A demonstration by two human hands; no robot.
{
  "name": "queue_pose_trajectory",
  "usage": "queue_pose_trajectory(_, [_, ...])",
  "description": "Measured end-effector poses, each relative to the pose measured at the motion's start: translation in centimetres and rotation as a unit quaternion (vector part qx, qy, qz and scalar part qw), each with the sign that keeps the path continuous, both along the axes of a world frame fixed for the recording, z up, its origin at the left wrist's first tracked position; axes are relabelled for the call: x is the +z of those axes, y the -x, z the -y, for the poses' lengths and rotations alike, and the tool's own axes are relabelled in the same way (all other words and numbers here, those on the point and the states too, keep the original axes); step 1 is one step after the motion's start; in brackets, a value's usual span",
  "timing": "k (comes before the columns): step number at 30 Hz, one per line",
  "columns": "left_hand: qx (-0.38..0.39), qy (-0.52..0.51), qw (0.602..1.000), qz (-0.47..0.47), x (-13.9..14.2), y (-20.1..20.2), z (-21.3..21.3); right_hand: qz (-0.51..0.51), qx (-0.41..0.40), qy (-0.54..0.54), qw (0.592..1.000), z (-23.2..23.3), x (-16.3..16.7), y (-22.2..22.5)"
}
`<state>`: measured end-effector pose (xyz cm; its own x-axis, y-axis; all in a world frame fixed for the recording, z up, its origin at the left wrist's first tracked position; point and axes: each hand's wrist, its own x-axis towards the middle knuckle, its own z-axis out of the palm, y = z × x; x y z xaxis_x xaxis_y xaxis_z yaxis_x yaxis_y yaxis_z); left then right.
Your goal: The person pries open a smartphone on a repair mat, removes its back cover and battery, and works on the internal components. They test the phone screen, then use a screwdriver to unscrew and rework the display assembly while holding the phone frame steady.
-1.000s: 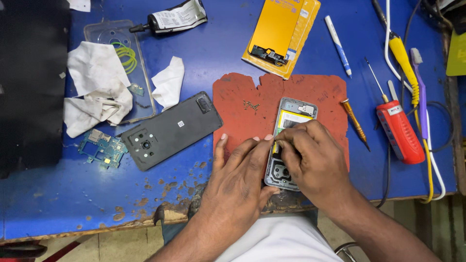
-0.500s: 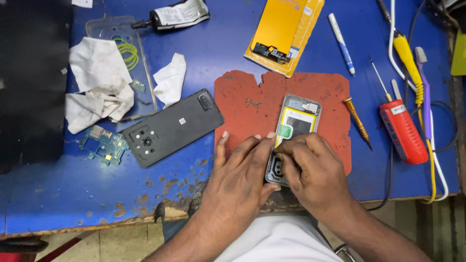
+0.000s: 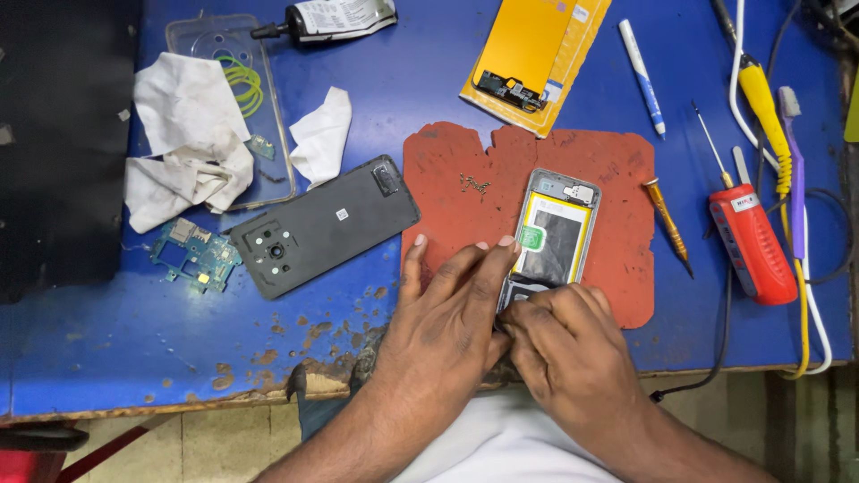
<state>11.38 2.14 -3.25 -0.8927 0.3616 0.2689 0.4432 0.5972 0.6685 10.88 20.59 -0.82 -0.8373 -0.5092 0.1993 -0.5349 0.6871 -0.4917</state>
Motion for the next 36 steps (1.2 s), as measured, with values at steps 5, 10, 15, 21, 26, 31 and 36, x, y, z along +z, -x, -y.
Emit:
queue_pose_trajectory(5, [-0.003,-0.008,1.0,0.009,0.1,0.0,0.1,0.012,-0.008,0.008,1.0,-0.1,-0.2,-0.1])
queue_pose_trajectory(10, [0.0,-0.011,1.0,0.011,0.1,-0.1,0.1,0.024,-0.049,0.004,0.999,0.0,-0.6,0.1])
queue_pose_trajectory(15, [0.0,-0.013,1.0,0.012,0.1,-0.1,0.0,0.015,-0.039,0.015,0.999,0.1,-0.7,-0.1])
queue_pose_trajectory(21, [0.005,-0.003,1.0,0.004,0.1,-0.2,0.0,0.028,0.017,0.011,0.999,-0.2,0.1,0.2])
queue_pose_trajectory(26, [0.009,0.004,1.0,0.005,-0.2,-0.1,-0.2,0.036,0.133,-0.004,0.99,-1.2,0.5,2.4])
queue_pose_trajectory(31, [0.011,0.006,1.0,0.019,0.0,-0.2,-0.2,0.059,0.222,-0.042,0.972,-2.5,0.8,4.5])
queue_pose_trajectory(36, [0.008,0.022,1.0,-0.005,0.0,-0.3,-0.1,0.067,0.109,0.01,0.992,-4.7,0.8,4.2])
